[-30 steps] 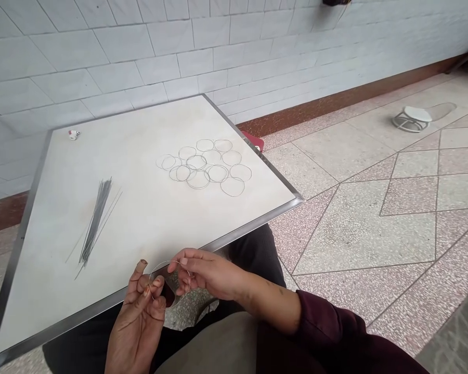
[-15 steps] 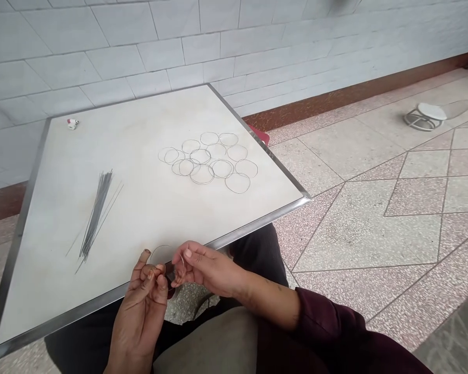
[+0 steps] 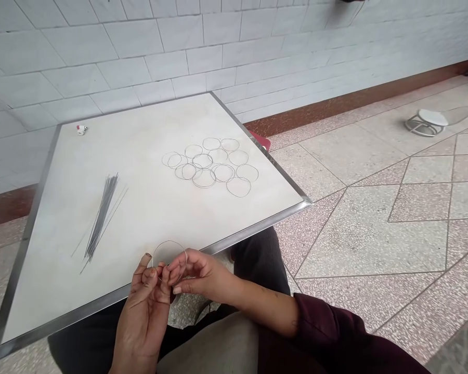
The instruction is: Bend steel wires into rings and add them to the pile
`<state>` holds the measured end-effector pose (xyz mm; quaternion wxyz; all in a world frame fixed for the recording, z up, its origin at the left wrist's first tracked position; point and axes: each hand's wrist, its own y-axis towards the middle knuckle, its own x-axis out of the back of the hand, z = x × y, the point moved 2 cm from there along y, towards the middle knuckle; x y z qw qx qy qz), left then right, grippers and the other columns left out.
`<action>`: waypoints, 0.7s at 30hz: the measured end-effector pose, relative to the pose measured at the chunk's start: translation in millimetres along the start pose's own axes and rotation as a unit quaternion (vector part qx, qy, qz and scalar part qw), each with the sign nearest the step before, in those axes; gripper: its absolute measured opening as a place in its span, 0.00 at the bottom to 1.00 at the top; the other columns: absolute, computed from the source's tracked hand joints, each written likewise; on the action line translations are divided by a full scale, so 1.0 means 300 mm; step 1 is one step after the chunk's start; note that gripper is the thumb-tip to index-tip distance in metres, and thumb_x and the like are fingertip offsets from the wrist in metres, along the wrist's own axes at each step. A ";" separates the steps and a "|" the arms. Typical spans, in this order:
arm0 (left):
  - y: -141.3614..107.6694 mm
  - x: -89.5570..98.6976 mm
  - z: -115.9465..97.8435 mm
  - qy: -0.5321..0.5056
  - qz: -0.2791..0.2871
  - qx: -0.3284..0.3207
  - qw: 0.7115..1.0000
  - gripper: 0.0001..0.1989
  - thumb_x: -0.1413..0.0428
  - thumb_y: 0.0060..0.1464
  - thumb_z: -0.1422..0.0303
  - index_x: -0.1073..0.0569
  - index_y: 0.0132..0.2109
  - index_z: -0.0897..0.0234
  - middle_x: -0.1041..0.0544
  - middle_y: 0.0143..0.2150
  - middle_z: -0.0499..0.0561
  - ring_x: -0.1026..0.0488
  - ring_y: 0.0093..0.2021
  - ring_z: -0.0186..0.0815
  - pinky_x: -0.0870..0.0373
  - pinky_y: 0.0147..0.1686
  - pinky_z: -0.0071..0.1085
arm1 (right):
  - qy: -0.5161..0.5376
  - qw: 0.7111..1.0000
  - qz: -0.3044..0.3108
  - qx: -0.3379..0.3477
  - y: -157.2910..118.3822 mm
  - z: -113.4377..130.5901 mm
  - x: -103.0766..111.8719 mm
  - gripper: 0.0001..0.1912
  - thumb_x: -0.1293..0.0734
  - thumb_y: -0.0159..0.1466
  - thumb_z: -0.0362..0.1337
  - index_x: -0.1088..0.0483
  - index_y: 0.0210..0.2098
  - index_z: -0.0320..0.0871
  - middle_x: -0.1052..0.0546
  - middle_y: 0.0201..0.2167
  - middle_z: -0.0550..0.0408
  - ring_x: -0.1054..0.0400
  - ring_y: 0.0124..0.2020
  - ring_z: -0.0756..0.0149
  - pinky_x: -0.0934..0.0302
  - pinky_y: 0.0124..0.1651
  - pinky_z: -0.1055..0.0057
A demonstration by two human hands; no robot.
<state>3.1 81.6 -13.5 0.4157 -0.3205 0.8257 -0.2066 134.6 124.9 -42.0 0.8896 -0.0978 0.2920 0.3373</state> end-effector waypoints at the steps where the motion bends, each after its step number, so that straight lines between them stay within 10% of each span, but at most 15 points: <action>1: 0.000 -0.002 0.003 0.001 -0.002 -0.001 1.000 0.20 0.46 0.54 0.86 0.25 0.50 0.63 0.25 0.30 0.45 0.22 0.37 0.28 0.23 0.42 0.23 | -0.013 1.000 -0.010 0.009 0.002 -0.003 0.001 0.18 0.23 0.55 0.36 0.29 0.42 0.42 0.24 0.36 0.57 0.29 0.39 0.71 0.34 0.46 0.69; 21: -0.021 -0.017 -0.002 0.047 0.021 -0.010 0.999 0.22 0.40 0.49 0.83 0.25 0.50 0.59 0.29 0.30 0.43 0.25 0.35 0.27 0.27 0.36 0.19 | -0.160 0.981 -0.042 0.103 -0.017 0.022 0.008 0.16 0.30 0.64 0.47 0.30 0.29 0.41 0.33 0.29 0.58 0.39 0.32 0.72 0.42 0.36 0.73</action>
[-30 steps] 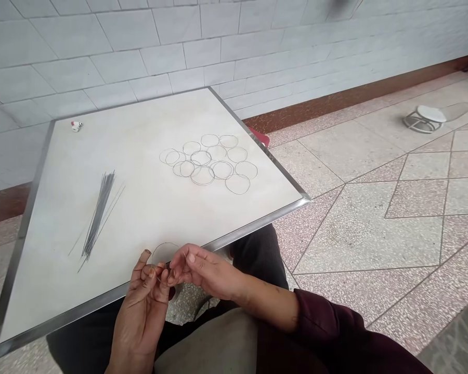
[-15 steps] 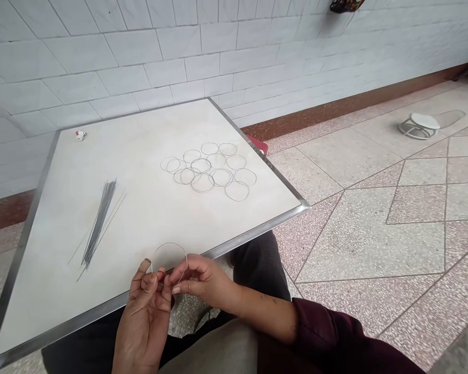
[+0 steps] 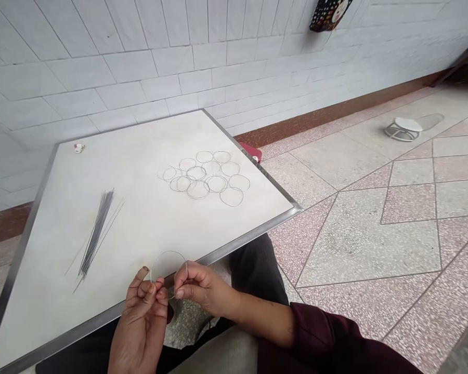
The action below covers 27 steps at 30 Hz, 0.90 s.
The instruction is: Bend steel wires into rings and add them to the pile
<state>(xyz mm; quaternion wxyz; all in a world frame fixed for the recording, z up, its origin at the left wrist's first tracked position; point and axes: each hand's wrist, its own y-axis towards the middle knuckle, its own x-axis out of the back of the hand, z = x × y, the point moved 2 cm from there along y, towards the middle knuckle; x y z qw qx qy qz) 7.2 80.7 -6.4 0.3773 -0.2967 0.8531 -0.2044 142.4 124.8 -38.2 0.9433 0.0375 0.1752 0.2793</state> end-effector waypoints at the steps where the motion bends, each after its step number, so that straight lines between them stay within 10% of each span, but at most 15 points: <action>1: 0.000 0.001 0.003 -0.001 0.005 -0.003 1.000 0.22 0.39 0.48 0.83 0.25 0.50 0.59 0.29 0.29 0.43 0.25 0.35 0.28 0.26 0.36 0.19 | 0.020 1.000 0.003 -0.006 -0.004 -0.001 0.000 0.16 0.30 0.64 0.47 0.31 0.29 0.41 0.33 0.29 0.59 0.39 0.31 0.72 0.42 0.36 0.73; 15: -0.050 0.007 0.027 0.006 0.053 -0.014 0.998 0.27 0.33 0.41 0.81 0.25 0.50 0.60 0.29 0.26 0.42 0.27 0.34 0.30 0.28 0.32 0.22 | 0.222 0.974 -0.011 -0.043 -0.078 -0.025 -0.029 0.14 0.23 0.56 0.41 0.30 0.30 0.41 0.31 0.31 0.59 0.31 0.34 0.71 0.31 0.40 0.70; 27: -0.076 0.003 0.006 -0.007 0.014 -0.019 1.000 0.23 0.41 0.48 0.85 0.25 0.49 0.61 0.28 0.27 0.44 0.25 0.32 0.30 0.25 0.34 0.23 | 0.125 0.992 -0.009 -0.001 -0.094 0.040 -0.048 0.11 0.27 0.61 0.43 0.28 0.33 0.42 0.28 0.36 0.56 0.27 0.38 0.67 0.30 0.48 0.62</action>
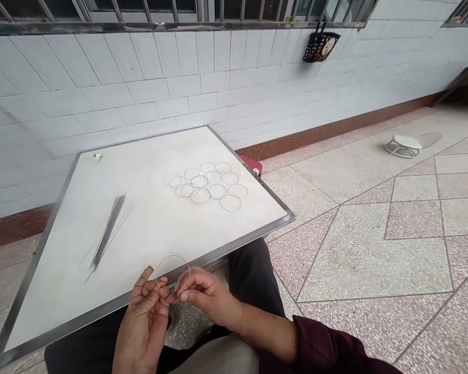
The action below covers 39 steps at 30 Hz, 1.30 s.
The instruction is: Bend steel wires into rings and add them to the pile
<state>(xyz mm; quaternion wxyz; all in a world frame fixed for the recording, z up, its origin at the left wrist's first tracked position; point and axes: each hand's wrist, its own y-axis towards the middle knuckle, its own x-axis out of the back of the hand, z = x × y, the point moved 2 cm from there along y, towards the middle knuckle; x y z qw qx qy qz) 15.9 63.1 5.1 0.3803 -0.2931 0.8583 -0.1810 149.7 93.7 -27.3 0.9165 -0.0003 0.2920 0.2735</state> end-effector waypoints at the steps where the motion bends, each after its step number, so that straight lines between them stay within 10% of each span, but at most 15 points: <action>1: -0.001 0.001 -0.001 -0.002 -0.003 0.004 1.000 0.23 0.42 0.48 0.86 0.24 0.49 0.61 0.28 0.27 0.44 0.25 0.32 0.30 0.25 0.34 0.23 | 0.010 1.000 0.001 -0.006 -0.002 -0.003 -0.002 0.12 0.27 0.61 0.44 0.28 0.33 0.42 0.28 0.36 0.56 0.27 0.38 0.67 0.30 0.48 0.62; 19: 0.002 0.016 0.008 -0.016 -0.003 -0.030 0.999 0.20 0.43 0.52 0.86 0.26 0.49 0.61 0.28 0.29 0.43 0.23 0.38 0.29 0.24 0.45 0.26 | 0.058 0.993 -0.067 -0.079 0.000 -0.034 0.013 0.16 0.21 0.53 0.38 0.30 0.33 0.40 0.22 0.30 0.57 0.25 0.34 0.70 0.34 0.40 0.72; 29: 0.014 0.026 0.016 0.001 -0.019 0.004 1.000 0.20 0.44 0.50 0.87 0.24 0.46 0.62 0.28 0.28 0.45 0.23 0.37 0.30 0.24 0.35 0.21 | 0.077 0.993 -0.037 -0.080 -0.002 -0.026 0.006 0.17 0.22 0.55 0.41 0.34 0.31 0.42 0.26 0.31 0.60 0.29 0.33 0.71 0.35 0.41 0.69; 39: -0.006 0.024 0.011 0.101 0.068 -0.055 0.991 0.24 0.32 0.46 0.72 0.27 0.51 0.58 0.28 0.29 0.43 0.24 0.46 0.38 0.25 0.39 0.30 | -0.122 0.987 -0.102 -0.015 0.006 0.023 0.079 0.17 0.32 0.65 0.48 0.35 0.48 0.47 0.30 0.41 0.55 0.35 0.41 0.67 0.39 0.43 0.70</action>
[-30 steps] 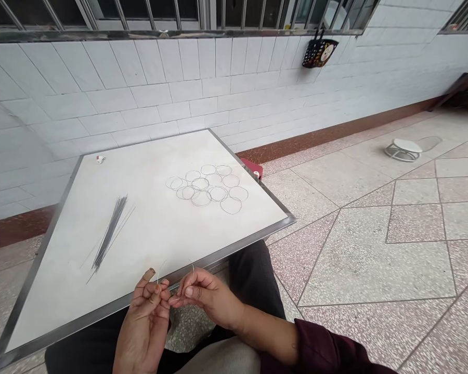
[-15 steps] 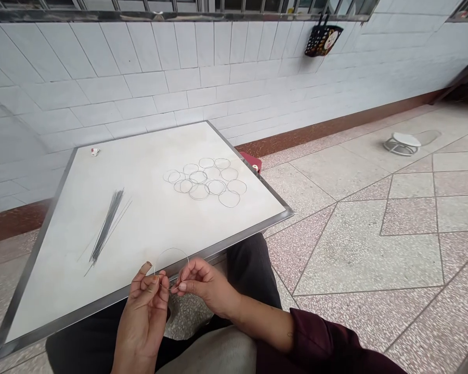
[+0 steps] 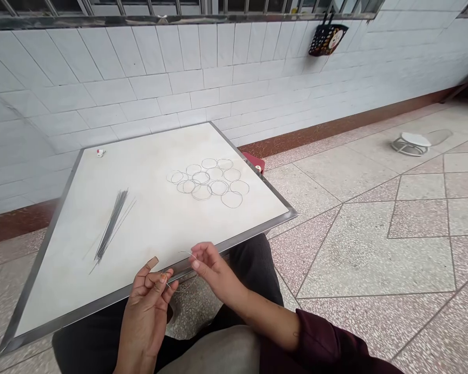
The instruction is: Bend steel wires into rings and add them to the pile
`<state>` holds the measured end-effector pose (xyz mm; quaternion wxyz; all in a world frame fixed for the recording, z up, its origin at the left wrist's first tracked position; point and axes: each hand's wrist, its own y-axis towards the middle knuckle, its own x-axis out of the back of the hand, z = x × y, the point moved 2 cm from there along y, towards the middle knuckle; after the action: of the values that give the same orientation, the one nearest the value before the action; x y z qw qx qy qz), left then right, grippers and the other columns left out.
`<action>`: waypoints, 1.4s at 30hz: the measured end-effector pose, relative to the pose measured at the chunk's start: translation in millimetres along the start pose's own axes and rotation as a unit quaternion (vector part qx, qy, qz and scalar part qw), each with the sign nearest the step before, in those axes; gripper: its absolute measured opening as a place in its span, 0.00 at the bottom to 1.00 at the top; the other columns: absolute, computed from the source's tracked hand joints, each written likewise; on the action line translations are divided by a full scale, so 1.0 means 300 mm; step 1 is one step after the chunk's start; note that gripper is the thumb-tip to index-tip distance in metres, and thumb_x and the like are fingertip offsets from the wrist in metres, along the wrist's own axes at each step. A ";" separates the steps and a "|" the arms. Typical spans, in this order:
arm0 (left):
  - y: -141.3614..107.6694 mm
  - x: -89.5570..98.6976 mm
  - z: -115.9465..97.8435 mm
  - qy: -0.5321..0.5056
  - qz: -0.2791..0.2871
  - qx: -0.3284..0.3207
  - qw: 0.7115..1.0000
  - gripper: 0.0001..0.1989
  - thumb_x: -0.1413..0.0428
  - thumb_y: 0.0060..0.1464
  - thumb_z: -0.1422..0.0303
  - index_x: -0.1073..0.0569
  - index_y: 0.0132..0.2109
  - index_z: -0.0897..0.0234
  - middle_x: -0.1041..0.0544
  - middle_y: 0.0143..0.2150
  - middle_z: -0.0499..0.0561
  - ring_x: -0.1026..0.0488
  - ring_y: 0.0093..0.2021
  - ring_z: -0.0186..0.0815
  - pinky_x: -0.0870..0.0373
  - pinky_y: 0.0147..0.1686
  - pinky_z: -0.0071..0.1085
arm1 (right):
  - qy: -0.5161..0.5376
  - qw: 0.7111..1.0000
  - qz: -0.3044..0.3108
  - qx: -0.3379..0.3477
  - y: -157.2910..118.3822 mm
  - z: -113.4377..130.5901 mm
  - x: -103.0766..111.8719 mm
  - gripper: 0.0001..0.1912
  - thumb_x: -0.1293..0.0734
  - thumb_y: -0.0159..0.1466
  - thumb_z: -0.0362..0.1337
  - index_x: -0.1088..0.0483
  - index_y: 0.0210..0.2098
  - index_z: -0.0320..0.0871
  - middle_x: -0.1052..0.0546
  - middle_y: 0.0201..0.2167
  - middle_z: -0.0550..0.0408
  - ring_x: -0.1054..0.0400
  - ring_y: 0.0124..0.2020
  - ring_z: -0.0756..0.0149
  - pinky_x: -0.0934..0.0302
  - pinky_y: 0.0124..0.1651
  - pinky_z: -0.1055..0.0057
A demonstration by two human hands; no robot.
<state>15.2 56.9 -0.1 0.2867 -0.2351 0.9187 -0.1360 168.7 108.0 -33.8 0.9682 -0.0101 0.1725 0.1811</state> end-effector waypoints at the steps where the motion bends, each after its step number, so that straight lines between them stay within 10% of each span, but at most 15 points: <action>1: -0.001 0.000 -0.001 0.021 0.010 -0.001 1.000 0.25 0.32 0.46 0.70 0.28 0.52 0.58 0.27 0.29 0.44 0.25 0.46 0.39 0.25 0.40 0.32 | -0.057 0.998 -0.014 0.034 0.006 0.017 0.013 0.17 0.32 0.66 0.47 0.35 0.50 0.48 0.30 0.44 0.53 0.36 0.44 0.65 0.39 0.47 0.68; 7: 0.008 0.013 -0.010 0.182 0.062 -0.024 0.981 0.28 0.32 0.46 0.64 0.30 0.54 0.62 0.22 0.32 0.47 0.24 0.42 0.42 0.25 0.39 0.36 | -0.375 0.886 0.090 0.259 0.041 0.134 0.015 0.09 0.31 0.66 0.41 0.26 0.46 0.50 0.25 0.41 0.51 0.35 0.46 0.60 0.42 0.53 0.61; 16: -0.028 -0.030 -0.046 0.284 0.072 0.035 0.955 0.38 0.33 0.42 0.56 0.32 0.59 0.63 0.21 0.27 0.46 0.28 0.27 0.37 0.30 0.31 0.33 | -0.464 0.802 0.205 0.316 0.068 0.127 -0.011 0.09 0.35 0.69 0.41 0.25 0.40 0.44 0.23 0.35 0.53 0.33 0.41 0.66 0.38 0.50 0.66; 42: 0.012 0.018 -0.004 0.197 0.116 0.086 0.970 0.33 0.34 0.48 0.62 0.34 0.61 0.61 0.25 0.29 0.44 0.30 0.30 0.32 0.32 0.37 0.32 | -0.461 0.800 0.278 0.266 0.066 0.154 -0.017 0.05 0.37 0.67 0.29 0.33 0.43 0.41 0.27 0.39 0.50 0.35 0.43 0.65 0.36 0.48 0.68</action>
<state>9.3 57.4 -3.2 0.1327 -0.0703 0.9629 -0.2241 172.4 128.5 12.4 0.8062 0.3806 -0.2575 0.3725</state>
